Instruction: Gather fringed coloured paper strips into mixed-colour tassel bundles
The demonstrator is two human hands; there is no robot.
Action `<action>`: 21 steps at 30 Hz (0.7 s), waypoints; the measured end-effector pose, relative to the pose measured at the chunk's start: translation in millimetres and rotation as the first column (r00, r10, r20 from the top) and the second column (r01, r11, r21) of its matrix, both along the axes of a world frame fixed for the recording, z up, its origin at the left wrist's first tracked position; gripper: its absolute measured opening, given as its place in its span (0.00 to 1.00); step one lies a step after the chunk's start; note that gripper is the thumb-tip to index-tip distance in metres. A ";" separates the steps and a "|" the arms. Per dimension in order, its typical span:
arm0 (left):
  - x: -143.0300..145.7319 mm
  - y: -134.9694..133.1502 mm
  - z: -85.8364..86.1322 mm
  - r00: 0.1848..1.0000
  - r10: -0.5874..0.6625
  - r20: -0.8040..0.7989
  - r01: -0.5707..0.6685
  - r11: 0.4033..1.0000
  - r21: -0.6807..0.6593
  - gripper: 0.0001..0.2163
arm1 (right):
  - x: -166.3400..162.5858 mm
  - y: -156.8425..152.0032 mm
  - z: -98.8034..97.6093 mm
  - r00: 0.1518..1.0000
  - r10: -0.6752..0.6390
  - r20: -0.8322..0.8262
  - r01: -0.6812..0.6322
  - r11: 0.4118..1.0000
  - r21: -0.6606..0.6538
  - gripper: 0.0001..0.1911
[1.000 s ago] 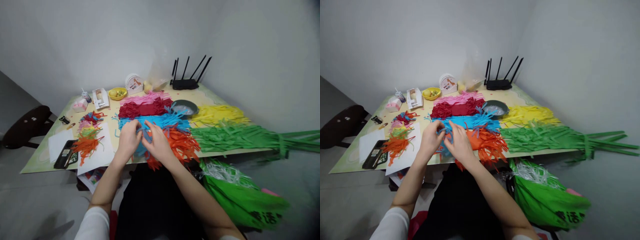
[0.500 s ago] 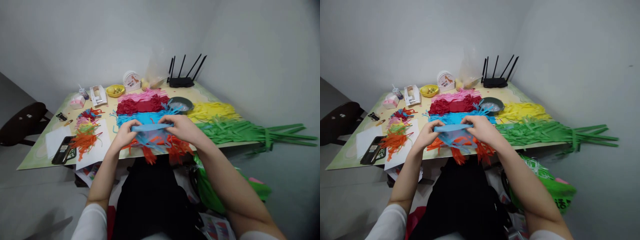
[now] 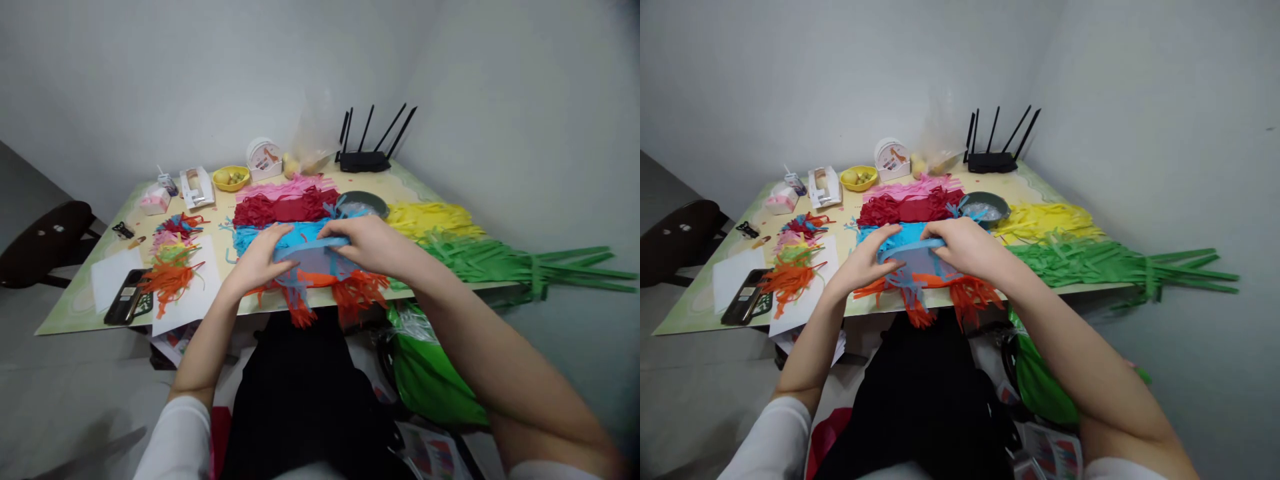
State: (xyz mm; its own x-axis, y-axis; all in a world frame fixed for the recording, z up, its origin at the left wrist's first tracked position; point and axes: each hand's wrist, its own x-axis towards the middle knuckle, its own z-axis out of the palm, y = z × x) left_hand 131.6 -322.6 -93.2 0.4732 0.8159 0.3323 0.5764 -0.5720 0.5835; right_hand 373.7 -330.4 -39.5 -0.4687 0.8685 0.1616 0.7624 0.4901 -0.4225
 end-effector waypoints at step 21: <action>-13.0 -13.3 -7.1 0.820 0.068 0.569 0.209 0.889 -0.407 0.12 | 23.1 -15.0 -45.9 0.738 0.183 -0.649 -0.134 0.983 0.125 0.20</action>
State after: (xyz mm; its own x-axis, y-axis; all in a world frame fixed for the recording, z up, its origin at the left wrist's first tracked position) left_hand 118.6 -335.9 -100.4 0.3808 0.9081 0.1743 0.0419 -0.2053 0.9778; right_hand 396.8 -345.4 -85.4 -0.3553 0.7670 0.5343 0.2183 0.6239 -0.7504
